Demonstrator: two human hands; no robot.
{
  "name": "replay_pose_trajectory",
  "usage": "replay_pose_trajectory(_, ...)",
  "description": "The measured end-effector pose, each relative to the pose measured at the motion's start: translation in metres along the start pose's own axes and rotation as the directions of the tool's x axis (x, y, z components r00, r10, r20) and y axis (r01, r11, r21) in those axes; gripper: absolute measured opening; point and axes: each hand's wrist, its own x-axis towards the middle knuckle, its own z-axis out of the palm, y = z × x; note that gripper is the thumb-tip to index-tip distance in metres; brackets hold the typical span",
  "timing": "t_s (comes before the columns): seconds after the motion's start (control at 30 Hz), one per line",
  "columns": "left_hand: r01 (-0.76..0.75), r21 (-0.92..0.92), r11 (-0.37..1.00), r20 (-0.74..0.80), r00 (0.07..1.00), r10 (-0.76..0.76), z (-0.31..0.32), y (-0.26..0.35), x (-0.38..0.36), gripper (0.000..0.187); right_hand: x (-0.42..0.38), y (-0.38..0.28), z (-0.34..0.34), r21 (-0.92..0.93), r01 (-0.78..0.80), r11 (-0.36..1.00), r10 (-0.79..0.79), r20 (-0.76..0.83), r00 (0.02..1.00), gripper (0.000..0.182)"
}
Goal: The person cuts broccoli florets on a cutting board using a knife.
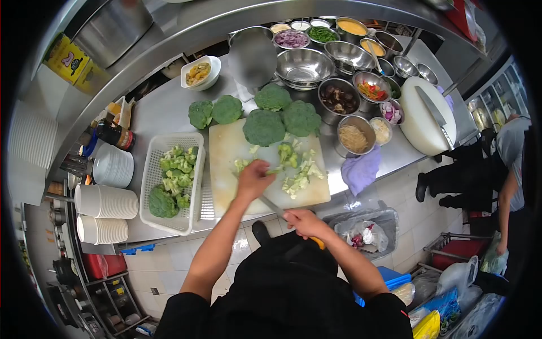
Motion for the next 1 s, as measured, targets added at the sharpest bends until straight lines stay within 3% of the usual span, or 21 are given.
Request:
replay_pose_trajectory(0.07,0.259,-0.338,0.905,0.078,0.966,-0.247,-0.056,0.006,-0.018,0.030,-0.011,0.001,-0.008,-0.142,0.092,0.986,-0.112,-0.142,0.984,0.041)
replay_pose_trajectory(0.17,0.357,-0.361,0.862,-0.019,0.921,-0.390,-0.109,-0.054,-0.024,0.028,-0.032,-0.013,-0.004,-0.337,0.151,0.929,-0.237,-0.231,0.944,0.039)
replay_pose_trajectory(0.3,0.224,-0.158,0.962,-0.181,0.951,-0.251,-0.119,-0.093,-0.035,0.025,-0.049,-0.033,0.015,-0.428,0.212,0.879,-0.337,-0.241,0.910,0.037)
replay_pose_trajectory(0.37,0.176,-0.094,0.980,-0.258,0.946,-0.195,-0.108,-0.095,-0.039,0.021,-0.055,-0.042,0.021,-0.387,0.235,0.892,-0.333,-0.209,0.919,0.035)
replay_pose_trajectory(0.47,0.280,-0.257,0.925,-0.280,0.895,-0.349,-0.102,-0.087,-0.045,0.021,-0.059,-0.047,0.026,-0.299,0.210,0.931,-0.270,-0.175,0.947,0.035)
replay_pose_trajectory(0.63,0.316,-0.245,0.917,-0.307,0.872,-0.382,-0.096,-0.088,-0.047,0.023,-0.050,-0.047,0.034,-0.209,0.174,0.962,-0.206,-0.143,0.968,0.032)
replay_pose_trajectory(0.73,0.341,-0.248,0.907,-0.317,0.856,-0.409,-0.093,-0.089,-0.048,0.022,-0.019,-0.013,0.044,-0.388,0.189,0.902,-0.263,-0.146,0.954,0.031)
replay_pose_trajectory(0.87,0.333,-0.320,0.887,-0.265,0.867,-0.421,-0.100,-0.092,-0.046,0.024,-0.035,-0.021,0.036,-0.287,0.106,0.952,-0.149,-0.132,0.980,0.031)
replay_pose_trajectory(0.97,0.042,-0.424,0.905,-0.309,0.932,-0.188,-0.127,-0.061,-0.065,0.030,-0.041,-0.011,0.018,-0.259,0.136,0.956,-0.183,-0.167,0.969,0.031)
replay_pose_trajectory(1.0,-0.021,-0.382,0.924,-0.348,0.929,-0.123,-0.146,-0.054,-0.066,0.035,-0.040,-0.007,0.016,-0.282,0.154,0.947,-0.211,-0.185,0.960,0.030)
